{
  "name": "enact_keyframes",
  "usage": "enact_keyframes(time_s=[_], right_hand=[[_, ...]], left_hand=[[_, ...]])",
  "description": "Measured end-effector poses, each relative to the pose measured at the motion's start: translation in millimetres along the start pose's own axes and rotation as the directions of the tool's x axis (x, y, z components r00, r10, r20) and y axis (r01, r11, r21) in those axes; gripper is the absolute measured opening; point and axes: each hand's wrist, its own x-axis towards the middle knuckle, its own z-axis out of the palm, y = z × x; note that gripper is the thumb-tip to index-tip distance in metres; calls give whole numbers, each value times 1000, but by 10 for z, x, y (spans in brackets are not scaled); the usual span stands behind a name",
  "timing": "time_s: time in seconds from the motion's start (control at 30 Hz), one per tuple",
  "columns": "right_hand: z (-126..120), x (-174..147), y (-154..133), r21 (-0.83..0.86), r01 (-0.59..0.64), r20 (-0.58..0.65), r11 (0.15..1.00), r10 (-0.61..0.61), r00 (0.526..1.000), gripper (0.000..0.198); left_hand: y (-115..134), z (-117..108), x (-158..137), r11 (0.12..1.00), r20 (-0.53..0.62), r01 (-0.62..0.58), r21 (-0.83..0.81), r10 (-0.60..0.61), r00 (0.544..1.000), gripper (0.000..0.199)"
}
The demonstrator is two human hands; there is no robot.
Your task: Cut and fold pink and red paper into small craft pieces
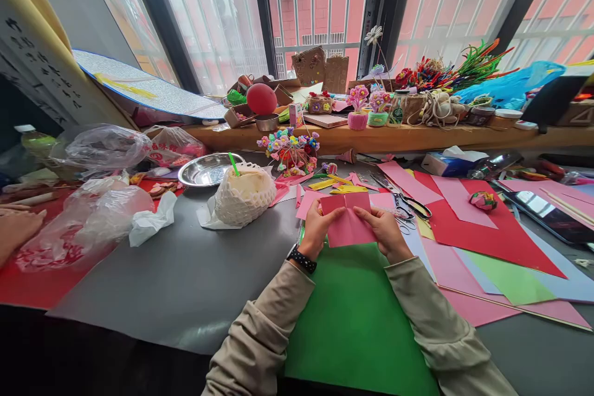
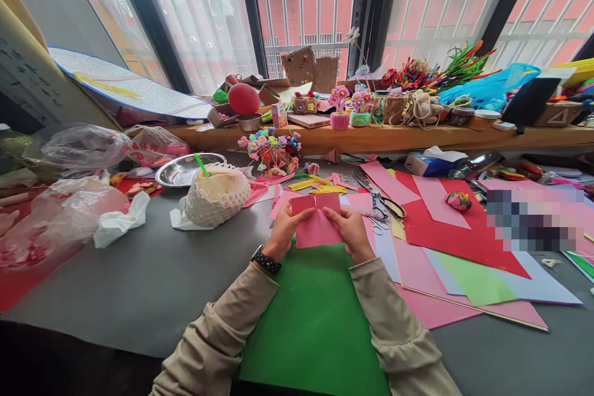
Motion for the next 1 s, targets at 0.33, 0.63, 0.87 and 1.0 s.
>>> enact_keyframes(time_s=[0.33,0.63,0.87,1.0], right_hand=[[5,-1,2,-33,9,-23,999,-10,1000,26],[-30,-18,-26,-59,-15,14,998,16,1000,23],[-25,19,18,16,-41,-11,999,42,999,22],[-42,24,26,9,-35,2,999,35,999,23]], left_hand=[[-23,-9,14,1000,-1,-7,3,7,1000,41],[-9,-25,12,997,1,44,64,-44,999,41],[-10,-2,4,1000,3,26,-8,-26,1000,42],[-3,-6,1,999,38,39,-14,-38,999,41]])
